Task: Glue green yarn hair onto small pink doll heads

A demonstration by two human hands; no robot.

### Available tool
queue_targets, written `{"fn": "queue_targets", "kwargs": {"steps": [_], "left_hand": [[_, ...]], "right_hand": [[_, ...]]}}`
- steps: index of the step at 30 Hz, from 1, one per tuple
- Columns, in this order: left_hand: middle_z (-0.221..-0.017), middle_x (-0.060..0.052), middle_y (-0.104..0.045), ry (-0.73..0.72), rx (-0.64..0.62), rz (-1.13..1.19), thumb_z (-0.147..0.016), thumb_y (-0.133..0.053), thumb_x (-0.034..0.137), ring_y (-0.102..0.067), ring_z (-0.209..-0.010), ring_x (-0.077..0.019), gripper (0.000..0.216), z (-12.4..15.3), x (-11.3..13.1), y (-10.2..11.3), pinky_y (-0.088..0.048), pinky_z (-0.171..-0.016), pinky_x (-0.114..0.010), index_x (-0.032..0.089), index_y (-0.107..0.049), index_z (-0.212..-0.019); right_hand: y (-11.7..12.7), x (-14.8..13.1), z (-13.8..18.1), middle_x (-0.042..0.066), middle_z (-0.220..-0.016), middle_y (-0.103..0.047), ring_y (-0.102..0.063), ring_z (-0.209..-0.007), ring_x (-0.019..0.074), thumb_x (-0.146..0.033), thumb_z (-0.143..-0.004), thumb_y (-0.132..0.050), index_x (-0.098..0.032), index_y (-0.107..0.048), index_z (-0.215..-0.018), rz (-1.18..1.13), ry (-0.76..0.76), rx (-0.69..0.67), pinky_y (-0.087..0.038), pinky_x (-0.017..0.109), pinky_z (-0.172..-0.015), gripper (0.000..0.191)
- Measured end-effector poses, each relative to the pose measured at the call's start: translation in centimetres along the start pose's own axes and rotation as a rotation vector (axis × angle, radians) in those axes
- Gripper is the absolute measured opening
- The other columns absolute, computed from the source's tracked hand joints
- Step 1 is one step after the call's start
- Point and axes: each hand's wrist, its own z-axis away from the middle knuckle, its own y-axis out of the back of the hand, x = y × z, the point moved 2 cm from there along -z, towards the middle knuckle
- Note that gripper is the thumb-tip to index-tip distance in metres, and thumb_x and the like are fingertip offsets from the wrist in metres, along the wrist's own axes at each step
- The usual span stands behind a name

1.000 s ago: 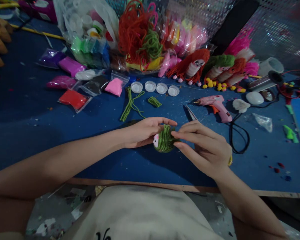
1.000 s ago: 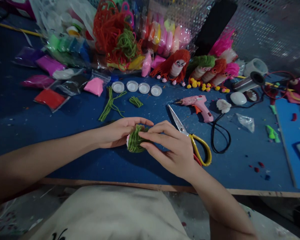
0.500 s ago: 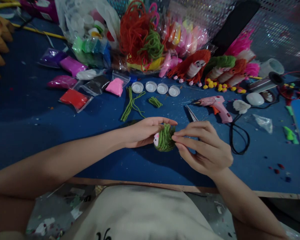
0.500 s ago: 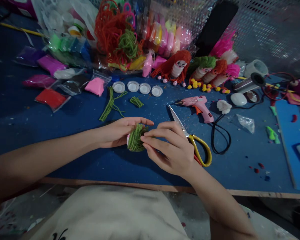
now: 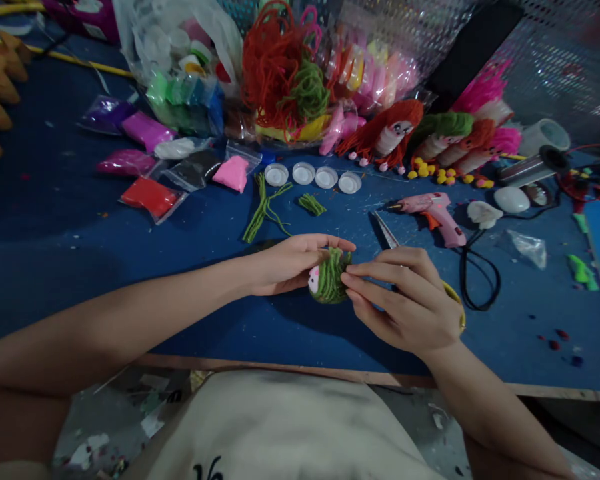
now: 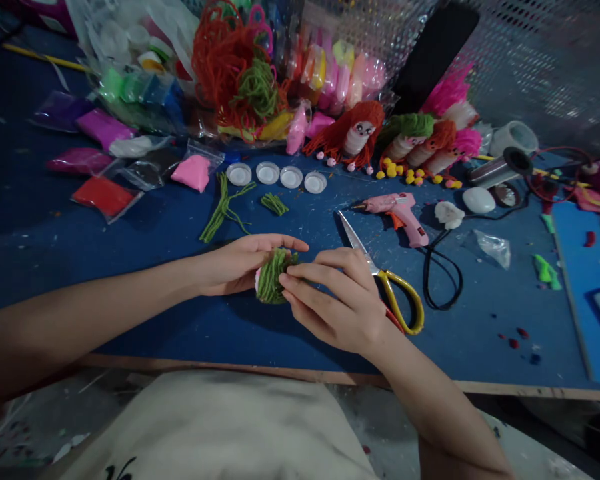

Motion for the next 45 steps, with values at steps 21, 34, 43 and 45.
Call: {"fn": "queue_targets", "kwargs": {"steps": [21, 34, 43, 45], "left_hand": [[-0.085, -0.003, -0.073, -0.014, -0.006, -0.019, -0.092, -0.065, 0.014, -0.069, -0.068, -0.0110, 0.018, 0.0, 0.0, 0.0, -0.055, -0.065, -0.023, 0.016, -0.069, -0.110], [-0.091, -0.005, -0.075, -0.019, -0.005, -0.035, -0.086, -0.075, 0.017, -0.071, -0.077, -0.0130, 0.025, 0.1, 0.0, 0.1, -0.055, -0.074, -0.025, 0.016, -0.070, -0.111], [-0.084, 0.001, -0.070, -0.331, 0.091, 0.010, -0.094, -0.066, 0.023, -0.066, -0.068, -0.0100, 0.019, 0.4, 0.5, 0.4, -0.053, -0.062, -0.020, 0.022, -0.068, -0.113], [-0.081, 0.002, -0.068, -0.401, 0.134, 0.019, -0.094, -0.068, 0.024, -0.064, -0.067, -0.0098, 0.018, 0.5, 0.6, 0.5, -0.052, -0.061, -0.019, 0.023, -0.067, -0.112]], "right_hand": [[-0.2, 0.1, 0.6, 0.008, -0.100, -0.074, -0.064, -0.092, 0.0236, -0.018, -0.089, -0.061, -0.023, -0.069, -0.117, 0.039, 0.027, -0.019, -0.055, 0.040, -0.076, 0.029], [0.0, 0.1, 0.0, 0.005, -0.090, -0.074, -0.069, -0.082, 0.0192, -0.006, -0.084, -0.068, -0.021, -0.067, -0.103, -0.164, -0.131, 0.101, -0.056, 0.037, -0.076, 0.024], [-0.5, 1.4, 1.1, 0.002, -0.079, -0.068, -0.065, -0.075, 0.0182, -0.015, -0.088, -0.070, -0.024, -0.067, -0.089, -0.228, -0.524, 0.287, -0.053, 0.035, -0.068, 0.009], [-0.7, 1.8, 1.2, 0.001, -0.078, -0.066, -0.062, -0.071, 0.0158, -0.022, -0.090, -0.070, -0.022, -0.065, -0.085, -0.248, -0.655, 0.264, -0.050, 0.031, -0.063, 0.007]]}}
